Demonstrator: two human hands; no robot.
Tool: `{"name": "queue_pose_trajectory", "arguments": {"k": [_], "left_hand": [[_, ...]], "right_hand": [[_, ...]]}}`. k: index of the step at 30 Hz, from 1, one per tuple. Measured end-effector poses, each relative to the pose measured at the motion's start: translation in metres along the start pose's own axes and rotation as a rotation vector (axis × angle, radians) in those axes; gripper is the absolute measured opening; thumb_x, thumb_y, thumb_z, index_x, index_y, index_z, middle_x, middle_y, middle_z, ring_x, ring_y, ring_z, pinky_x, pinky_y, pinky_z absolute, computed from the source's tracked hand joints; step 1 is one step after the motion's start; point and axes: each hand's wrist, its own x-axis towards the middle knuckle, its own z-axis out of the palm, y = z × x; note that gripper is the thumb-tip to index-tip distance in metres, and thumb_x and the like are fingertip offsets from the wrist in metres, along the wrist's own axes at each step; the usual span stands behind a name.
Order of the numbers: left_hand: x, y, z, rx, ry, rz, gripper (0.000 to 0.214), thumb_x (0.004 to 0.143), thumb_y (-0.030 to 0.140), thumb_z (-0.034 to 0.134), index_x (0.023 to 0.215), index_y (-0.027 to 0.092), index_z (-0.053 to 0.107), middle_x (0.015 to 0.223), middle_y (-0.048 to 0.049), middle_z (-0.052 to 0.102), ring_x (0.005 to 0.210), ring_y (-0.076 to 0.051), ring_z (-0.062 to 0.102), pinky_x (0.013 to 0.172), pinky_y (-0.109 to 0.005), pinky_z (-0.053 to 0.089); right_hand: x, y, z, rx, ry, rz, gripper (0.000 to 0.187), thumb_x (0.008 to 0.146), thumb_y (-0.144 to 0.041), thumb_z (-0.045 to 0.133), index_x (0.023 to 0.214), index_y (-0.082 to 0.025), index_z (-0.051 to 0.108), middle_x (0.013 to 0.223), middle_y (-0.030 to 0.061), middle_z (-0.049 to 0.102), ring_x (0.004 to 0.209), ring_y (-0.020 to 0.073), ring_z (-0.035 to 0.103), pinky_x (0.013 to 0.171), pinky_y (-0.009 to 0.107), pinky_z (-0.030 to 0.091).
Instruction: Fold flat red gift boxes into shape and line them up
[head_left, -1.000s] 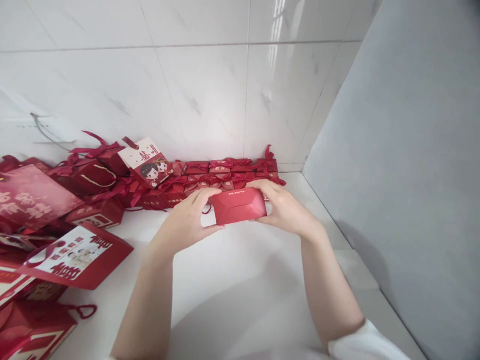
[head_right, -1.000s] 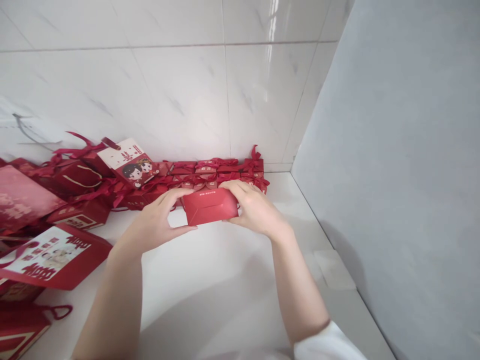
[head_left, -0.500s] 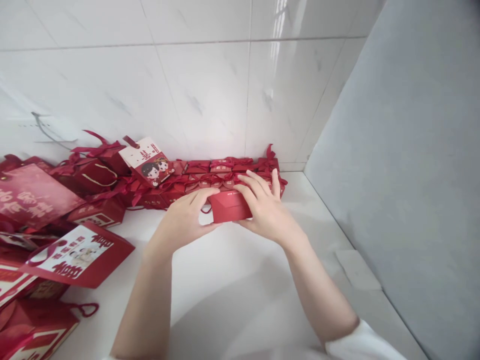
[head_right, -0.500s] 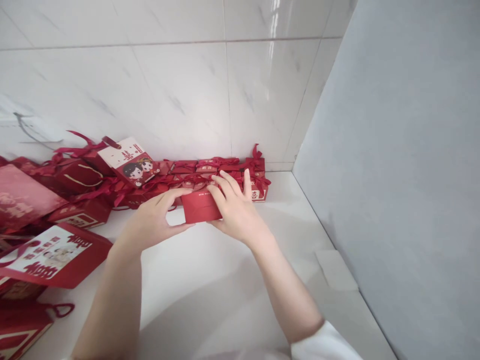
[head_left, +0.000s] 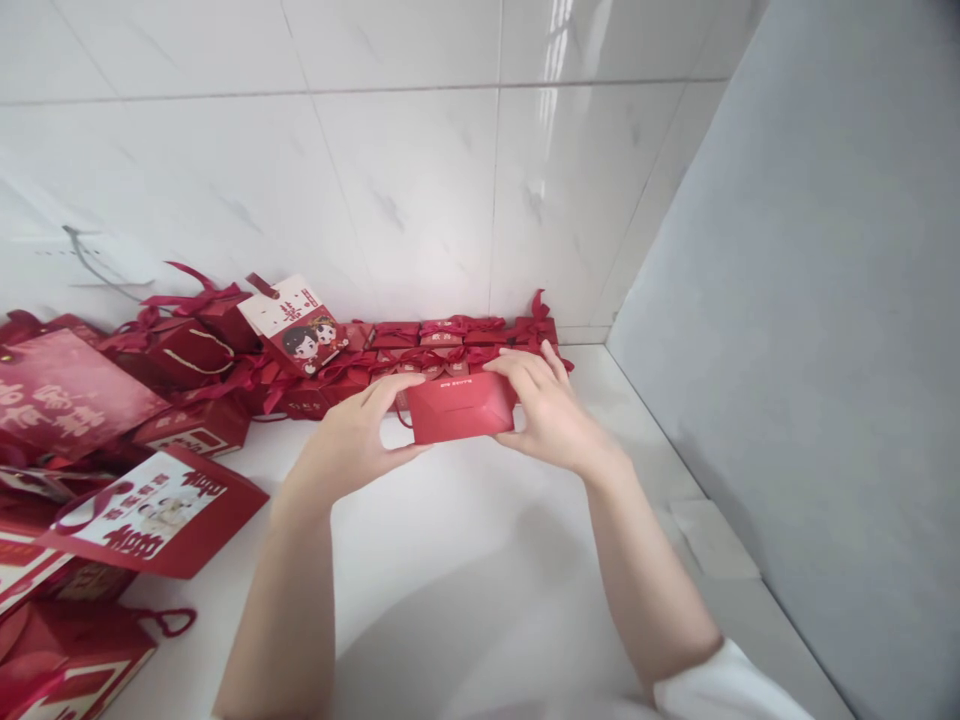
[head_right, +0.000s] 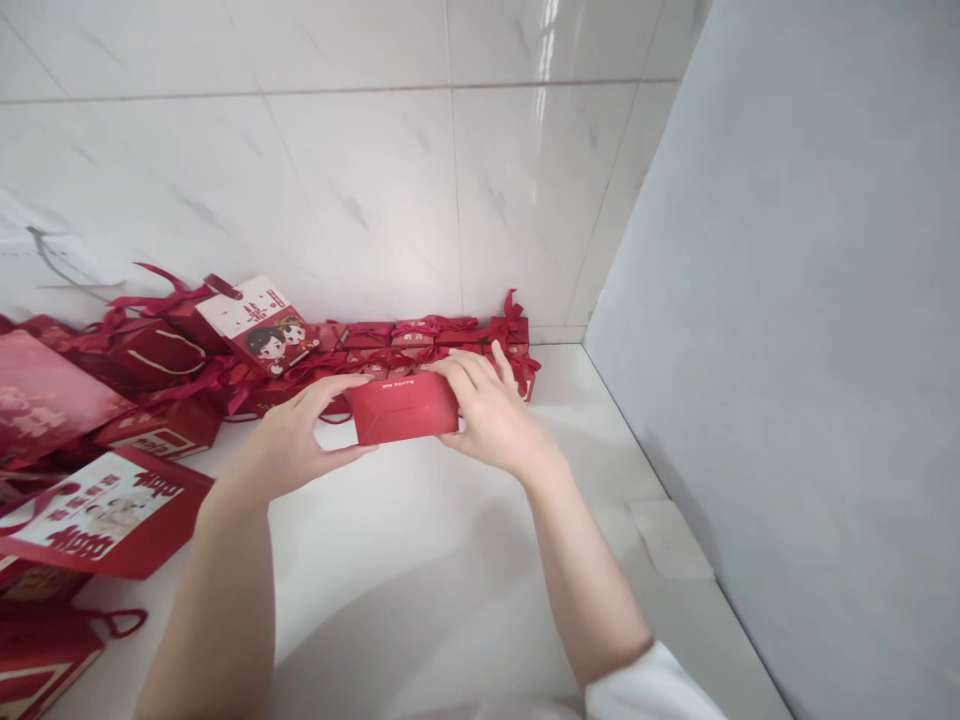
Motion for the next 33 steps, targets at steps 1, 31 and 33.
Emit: {"name": "queue_pose_trajectory", "arguments": {"k": [1,31,33], "left_hand": [[0.0,-0.001,0.0,-0.029,-0.016,-0.032,0.065,0.077,0.041,0.07,0.135,0.028,0.044,0.139,-0.0056,0.054,0.115,-0.026,0.061,0.092,-0.038,0.053],[0.003,-0.016,0.011,-0.629,-0.084,-0.263,0.075,0.075,0.044,0.076,0.139,0.028,0.04,0.129,-0.0124,0.062,0.114,-0.03,0.064,0.087,-0.041,0.06],[0.007,-0.017,0.014,-0.469,-0.002,-0.233,0.089,0.071,0.046,0.078,0.145,0.026,0.033,0.141,-0.0149,0.051,0.128,-0.033,0.053,0.098,-0.045,0.053]], "right_hand": [[-0.001,0.003,-0.003,0.045,-0.013,0.007,0.063,0.077,-0.024,0.066,0.134,-0.024,0.04,0.133,0.0104,0.055,0.132,0.0315,0.046,0.117,0.062,0.021],[-0.007,0.009,-0.016,0.6,0.247,0.342,0.015,0.082,-0.035,0.07,0.09,-0.023,0.065,0.09,0.0018,0.069,0.084,0.019,0.066,0.074,0.034,0.057],[-0.006,0.008,-0.015,0.545,0.189,0.313,0.011,0.084,-0.032,0.069,0.086,-0.023,0.065,0.088,0.0015,0.069,0.081,0.0185,0.065,0.073,0.033,0.055]]}}
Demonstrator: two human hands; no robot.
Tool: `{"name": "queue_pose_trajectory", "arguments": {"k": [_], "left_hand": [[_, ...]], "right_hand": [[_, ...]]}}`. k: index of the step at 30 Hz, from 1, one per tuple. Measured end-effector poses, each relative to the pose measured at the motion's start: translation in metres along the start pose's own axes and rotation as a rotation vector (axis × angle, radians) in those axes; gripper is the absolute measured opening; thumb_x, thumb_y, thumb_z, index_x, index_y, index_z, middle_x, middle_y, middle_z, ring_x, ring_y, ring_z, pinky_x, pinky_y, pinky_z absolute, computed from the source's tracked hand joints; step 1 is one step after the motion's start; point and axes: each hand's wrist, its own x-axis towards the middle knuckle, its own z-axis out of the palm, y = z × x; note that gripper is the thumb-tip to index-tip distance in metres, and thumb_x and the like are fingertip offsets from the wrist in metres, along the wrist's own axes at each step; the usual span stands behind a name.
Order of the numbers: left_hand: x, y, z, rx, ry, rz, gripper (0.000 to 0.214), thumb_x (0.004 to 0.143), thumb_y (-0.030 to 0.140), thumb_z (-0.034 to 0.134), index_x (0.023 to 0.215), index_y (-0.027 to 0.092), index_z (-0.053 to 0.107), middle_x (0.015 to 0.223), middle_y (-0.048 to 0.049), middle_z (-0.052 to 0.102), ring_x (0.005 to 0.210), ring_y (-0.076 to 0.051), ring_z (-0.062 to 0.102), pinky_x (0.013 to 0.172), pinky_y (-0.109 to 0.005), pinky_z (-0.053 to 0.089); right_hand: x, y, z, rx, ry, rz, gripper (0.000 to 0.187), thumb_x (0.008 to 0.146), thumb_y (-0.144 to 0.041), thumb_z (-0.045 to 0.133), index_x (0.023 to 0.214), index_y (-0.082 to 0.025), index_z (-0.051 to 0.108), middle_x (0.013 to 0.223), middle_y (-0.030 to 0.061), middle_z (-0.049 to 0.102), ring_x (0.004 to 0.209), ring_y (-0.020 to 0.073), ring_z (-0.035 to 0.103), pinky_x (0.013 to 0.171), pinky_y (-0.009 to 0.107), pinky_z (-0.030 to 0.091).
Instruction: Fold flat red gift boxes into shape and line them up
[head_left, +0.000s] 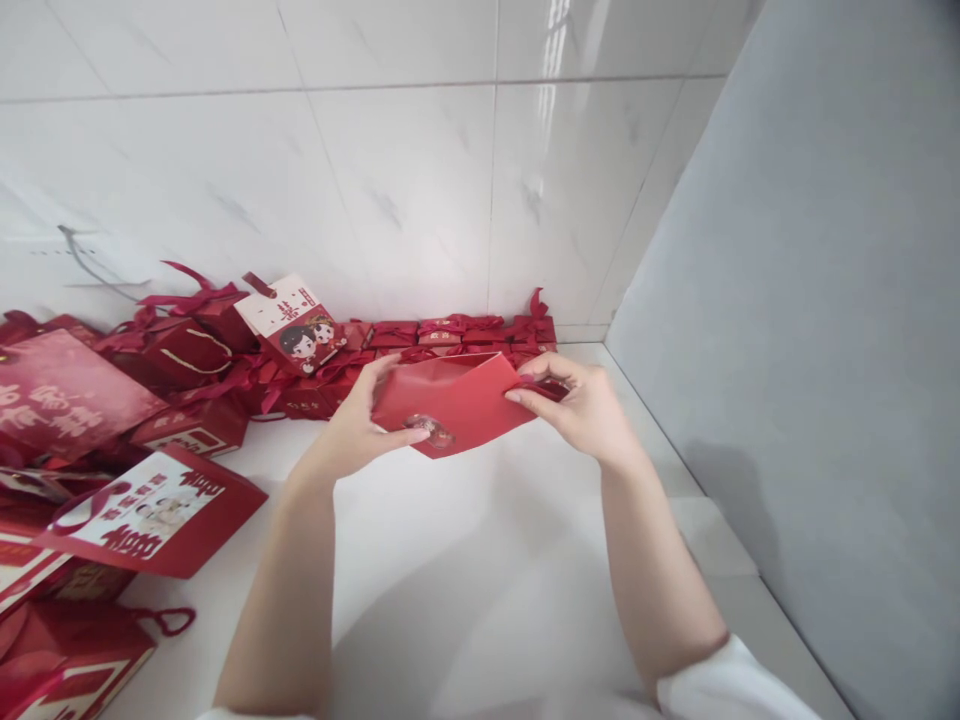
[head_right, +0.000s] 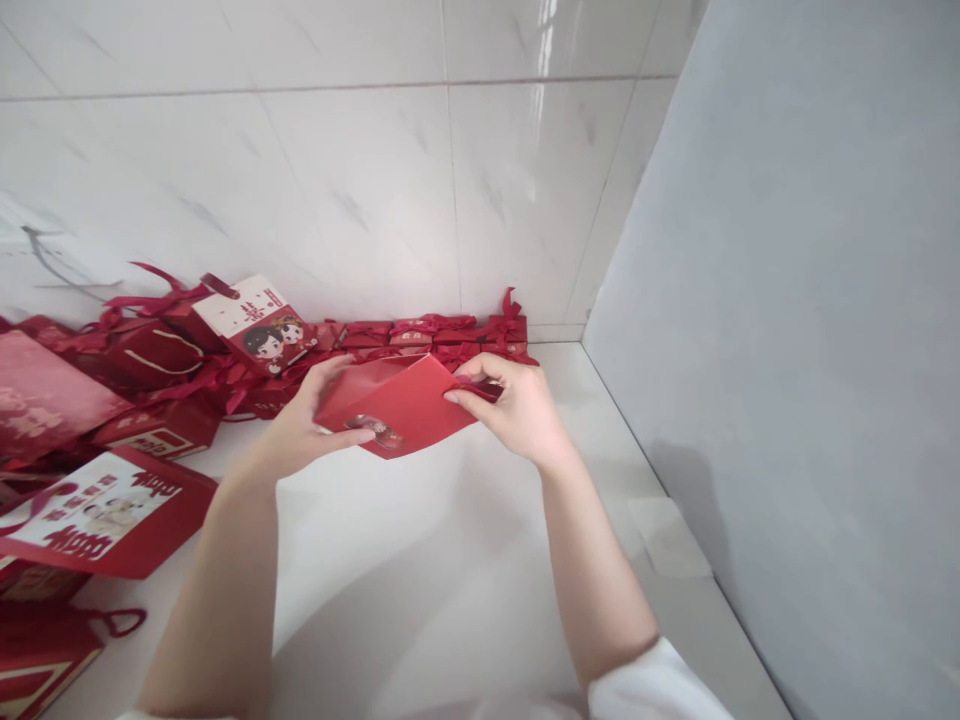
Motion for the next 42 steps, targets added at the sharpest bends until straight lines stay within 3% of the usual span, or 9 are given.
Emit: {"name": "queue_pose_trajectory", "arguments": {"k": [3,7,9,12,16,23,32,36,42], "left_hand": [[0.004,0.0,0.004,0.141,0.001,0.08,0.097,0.07,0.048,0.078,0.15,0.026,0.029,0.15,-0.0142,0.042,0.137,-0.033,0.043,0.106,-0.048,0.045],[0.003,0.003,0.013,0.194,-0.26,0.102,0.054,0.08,0.049,0.066,0.129,0.028,0.059,0.127,-0.0064,0.064,0.115,-0.029,0.061,0.092,-0.039,0.053],[0.002,0.001,0.016,0.218,-0.306,0.058,0.041,0.083,0.049,0.061,0.118,0.027,0.066,0.118,-0.0043,0.069,0.104,-0.027,0.066,0.081,-0.035,0.055],[0.003,-0.006,0.018,0.243,-0.295,0.005,0.034,0.085,0.044,0.058,0.113,0.027,0.068,0.112,-0.0017,0.071,0.097,-0.023,0.067,0.082,-0.03,0.053],[0.006,-0.014,0.017,0.293,-0.281,-0.055,0.034,0.085,0.046,0.058,0.111,0.028,0.069,0.108,0.0008,0.072,0.093,-0.022,0.066,0.081,-0.029,0.052],[0.008,-0.012,0.018,0.334,-0.297,-0.083,0.038,0.083,0.05,0.059,0.11,0.026,0.07,0.112,-0.0014,0.071,0.096,-0.024,0.067,0.078,-0.03,0.051],[0.008,-0.012,0.016,0.324,-0.324,-0.068,0.036,0.084,0.048,0.058,0.109,0.025,0.069,0.115,-0.003,0.071,0.096,-0.024,0.068,0.081,-0.031,0.052],[0.009,-0.011,0.015,0.33,-0.324,-0.088,0.037,0.084,0.048,0.058,0.11,0.025,0.069,0.114,-0.0026,0.07,0.096,-0.024,0.067,0.081,-0.031,0.052],[0.007,-0.008,0.016,0.333,-0.335,-0.113,0.04,0.083,0.048,0.057,0.116,0.027,0.066,0.12,-0.0023,0.068,0.102,-0.026,0.066,0.079,-0.031,0.053]], "right_hand": [[0.001,0.001,0.008,-0.167,-0.131,-0.062,0.001,0.086,-0.023,0.064,0.087,-0.023,0.065,0.088,0.001,0.07,0.079,0.0176,0.064,0.071,0.031,0.052],[0.002,0.007,0.03,-0.323,-0.322,-0.144,0.009,0.088,-0.016,0.06,0.09,-0.023,0.065,0.088,0.0012,0.07,0.079,0.018,0.064,0.071,0.031,0.048],[0.003,0.009,0.038,-0.307,-0.377,-0.155,0.014,0.088,-0.016,0.06,0.098,-0.023,0.065,0.094,0.0015,0.07,0.083,0.0181,0.065,0.073,0.031,0.049],[0.003,0.011,0.039,-0.26,-0.384,-0.196,0.022,0.089,-0.014,0.06,0.107,-0.024,0.062,0.106,0.0029,0.068,0.09,0.0176,0.065,0.076,0.03,0.05],[0.004,0.015,0.025,-0.24,-0.36,-0.22,0.013,0.09,-0.014,0.059,0.096,-0.024,0.064,0.104,0.0027,0.068,0.09,0.0176,0.064,0.075,0.03,0.05],[0.005,0.021,0.004,-0.226,-0.372,-0.099,0.005,0.087,-0.02,0.065,0.083,-0.023,0.065,0.09,0.0001,0.07,0.082,0.0166,0.064,0.075,0.03,0.049],[0.008,0.032,0.004,-0.101,-0.439,0.046,0.01,0.084,-0.024,0.066,0.075,-0.022,0.062,0.081,-0.0013,0.069,0.075,0.0144,0.064,0.069,0.028,0.046],[0.008,0.037,0.005,-0.002,-0.446,0.131,0.013,0.082,-0.026,0.068,0.09,-0.023,0.058,0.083,-0.0013,0.066,0.068,0.0135,0.063,0.062,0.028,0.047],[0.006,0.033,0.005,-0.136,-0.503,0.107,0.035,0.081,-0.034,0.069,0.114,-0.027,0.06,0.105,0.0026,0.068,0.094,0.0191,0.065,0.078,0.032,0.051]]}}
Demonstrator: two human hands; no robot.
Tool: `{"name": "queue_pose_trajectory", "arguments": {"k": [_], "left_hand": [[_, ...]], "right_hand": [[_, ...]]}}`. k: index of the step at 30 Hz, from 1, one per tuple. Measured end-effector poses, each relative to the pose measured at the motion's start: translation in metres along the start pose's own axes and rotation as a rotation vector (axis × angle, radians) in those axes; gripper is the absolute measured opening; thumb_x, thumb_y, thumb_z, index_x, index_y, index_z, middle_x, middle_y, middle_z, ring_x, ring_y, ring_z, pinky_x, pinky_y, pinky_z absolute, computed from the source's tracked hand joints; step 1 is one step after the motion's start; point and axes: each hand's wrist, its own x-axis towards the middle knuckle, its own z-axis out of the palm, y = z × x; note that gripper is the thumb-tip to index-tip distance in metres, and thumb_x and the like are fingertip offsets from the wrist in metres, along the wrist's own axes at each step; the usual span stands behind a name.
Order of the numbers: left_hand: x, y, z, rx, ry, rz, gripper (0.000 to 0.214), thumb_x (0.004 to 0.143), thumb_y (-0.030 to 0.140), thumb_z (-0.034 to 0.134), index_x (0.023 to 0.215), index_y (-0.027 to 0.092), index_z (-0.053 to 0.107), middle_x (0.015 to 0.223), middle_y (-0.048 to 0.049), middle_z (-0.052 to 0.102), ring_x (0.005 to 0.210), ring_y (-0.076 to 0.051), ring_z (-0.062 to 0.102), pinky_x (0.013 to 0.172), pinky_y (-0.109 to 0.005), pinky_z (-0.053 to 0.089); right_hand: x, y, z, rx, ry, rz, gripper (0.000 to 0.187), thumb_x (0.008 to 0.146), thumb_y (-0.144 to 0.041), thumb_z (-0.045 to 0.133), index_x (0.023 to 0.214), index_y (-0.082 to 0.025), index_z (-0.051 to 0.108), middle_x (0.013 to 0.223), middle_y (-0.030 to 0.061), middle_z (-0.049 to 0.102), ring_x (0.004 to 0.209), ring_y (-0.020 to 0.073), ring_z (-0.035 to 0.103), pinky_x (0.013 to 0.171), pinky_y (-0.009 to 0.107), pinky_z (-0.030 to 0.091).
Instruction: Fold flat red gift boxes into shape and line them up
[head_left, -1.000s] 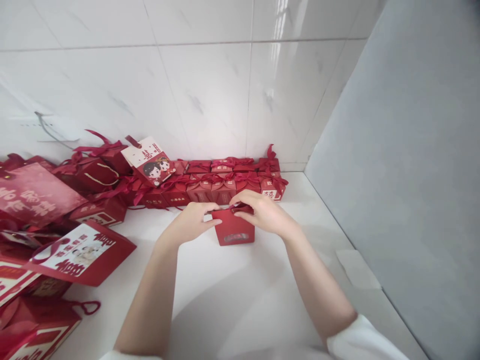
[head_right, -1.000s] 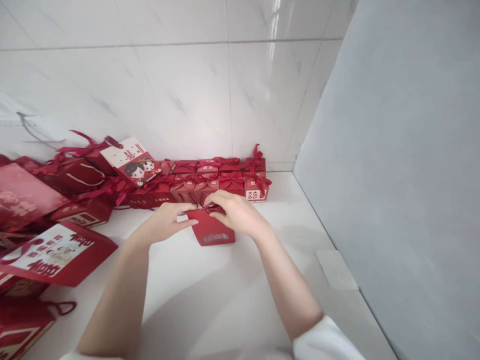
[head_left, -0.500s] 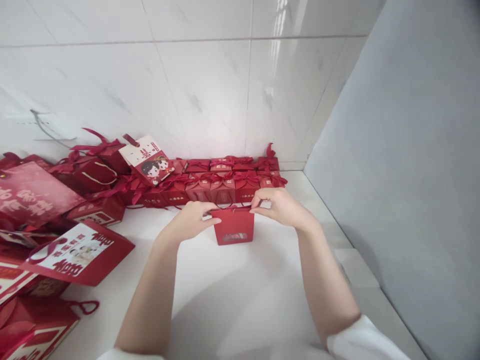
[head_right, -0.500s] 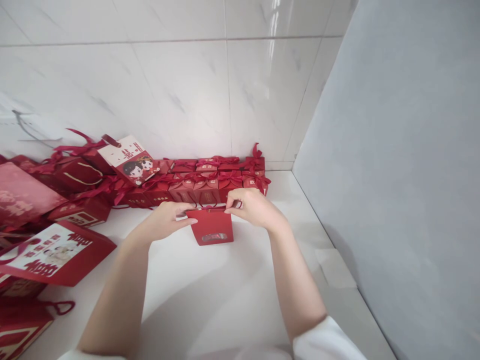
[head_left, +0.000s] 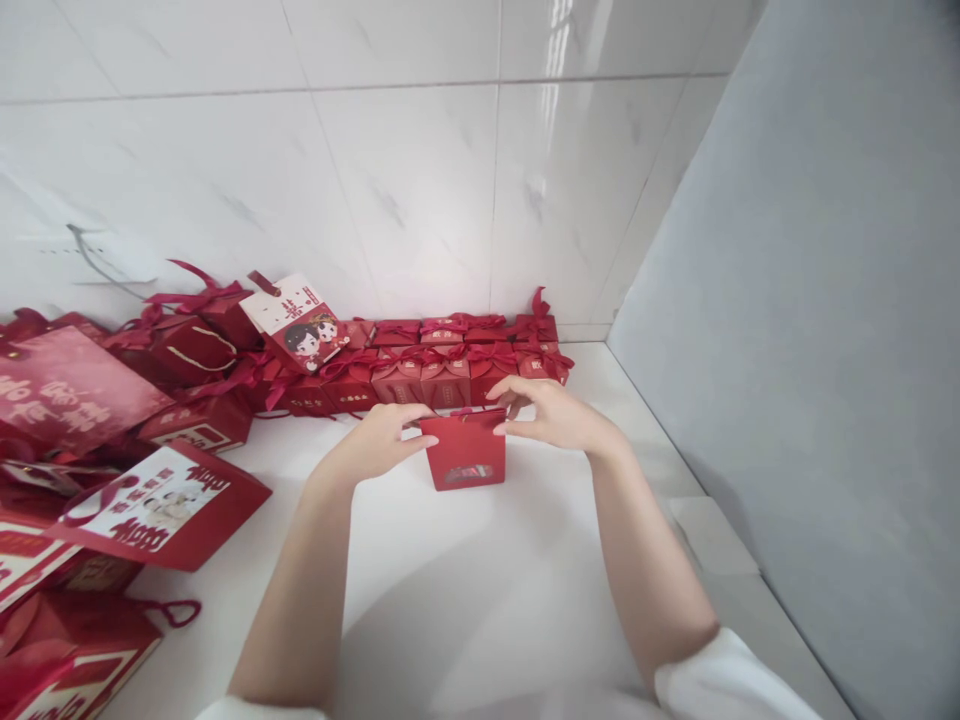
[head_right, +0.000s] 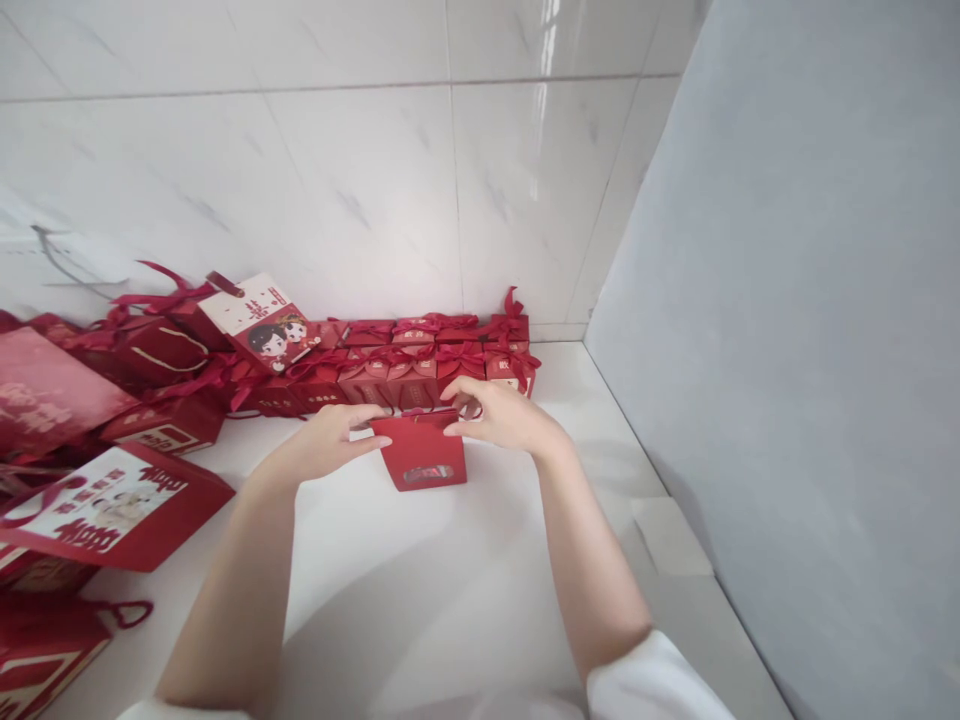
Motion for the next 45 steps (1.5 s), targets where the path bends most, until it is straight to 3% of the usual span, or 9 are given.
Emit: {"name": "queue_pose_trajectory", "arguments": {"k": [5,9,14,20,26,31,37,41,45], "left_hand": [[-0.009,-0.01,-0.008,0.016,-0.029,0.051,0.04,0.081,0.034,0.058,0.12,0.029,0.063,0.125,-0.0017,0.066,0.108,-0.025,0.064,0.09,-0.032,0.051],[-0.021,-0.016,-0.022,0.017,0.129,-0.049,0.036,0.09,0.035,0.044,0.122,0.028,0.059,0.128,-0.0017,0.064,0.116,-0.022,0.061,0.099,-0.033,0.047],[-0.039,0.013,-0.027,-0.008,0.227,-0.24,0.049,0.092,0.058,0.036,0.122,0.027,0.059,0.12,-0.0044,0.068,0.112,-0.026,0.062,0.098,-0.038,0.046],[-0.041,0.046,-0.017,0.005,-0.096,-0.1,0.056,0.082,0.044,0.054,0.135,0.027,0.053,0.128,-0.0057,0.063,0.113,-0.026,0.06,0.093,-0.033,0.046],[-0.021,0.053,-0.033,0.008,-0.45,0.021,0.024,0.06,0.028,0.069,0.082,0.026,0.075,0.089,-0.0008,0.072,0.08,-0.02,0.065,0.07,-0.025,0.046],[-0.012,0.056,-0.016,0.133,-0.475,-0.166,0.022,0.037,0.022,0.082,0.052,0.021,0.065,0.055,-0.0009,0.062,0.057,-0.021,0.057,0.061,-0.032,0.045],[-0.017,0.066,0.003,0.407,-0.657,-0.449,0.03,0.038,0.02,0.086,0.039,0.019,0.055,0.05,-0.0069,0.057,0.074,-0.037,0.063,0.076,-0.048,0.048],[-0.036,0.064,-0.028,0.521,-0.561,-0.406,0.024,0.048,0.018,0.083,0.046,0.017,0.059,0.052,-0.0023,0.056,0.071,-0.027,0.061,0.078,-0.038,0.049],[-0.096,0.042,-0.089,0.518,-0.392,-0.267,0.015,0.064,0.004,0.072,0.075,0.013,0.069,0.068,0.0062,0.058,0.061,-0.009,0.048,0.077,-0.024,0.045]], "right_hand": [[0.001,-0.003,0.005,-0.042,-0.222,0.091,0.054,0.073,-0.041,0.077,0.122,-0.026,0.06,0.111,0.0045,0.068,0.098,0.022,0.065,0.083,0.034,0.051],[-0.001,-0.012,0.007,0.054,-0.511,0.112,0.059,0.072,-0.045,0.077,0.124,-0.024,0.061,0.11,0.006,0.07,0.098,0.0226,0.067,0.081,0.031,0.053],[-0.007,-0.022,0.006,0.003,-0.421,0.09,0.044,0.08,-0.046,0.07,0.117,-0.024,0.064,0.115,0.0057,0.069,0.102,0.0227,0.065,0.083,0.032,0.051],[-0.013,-0.011,0.005,-0.125,-0.254,0.149,0.033,0.086,-0.045,0.063,0.11,-0.023,0.064,0.11,0.0093,0.07,0.099,0.025,0.066,0.081,0.036,0.052],[-0.021,-0.012,-0.001,-0.153,-0.233,0.127,0.034,0.088,-0.046,0.06,0.114,-0.024,0.062,0.111,0.0097,0.069,0.1,0.0255,0.066,0.083,0.037,0.052],[-0.026,-0.016,-0.002,-0.165,-0.237,0.121,0.034,0.088,-0.048,0.06,0.113,-0.025,0.063,0.112,0.0092,0.069,0.099,0.0263,0.067,0.081,0.037,0.053],[-0.027,-0.02,0.002,-0.194,-0.242,0.113,0.034,0.088,-0.048,0.058,0.113,-0.024,0.062,0.113,0.0094,0.069,0.099,0.0262,0.066,0.079,0.036,0.053],[-0.023,-0.016,0.007,-0.236,-0.256,0.122,0.035,0.088,-0.048,0.058,0.113,-0.024,0.062,0.114,0.0092,0.069,0.099,0.0261,0.066,0.082,0.037,0.052],[-0.019,-0.013,0.011,-0.297,-0.256,0.139,0.034,0.087,-0.046,0.057,0.11,-0.022,0.063,0.112,0.0103,0.07,0.099,0.0275,0.067,0.083,0.039,0.052]]}}
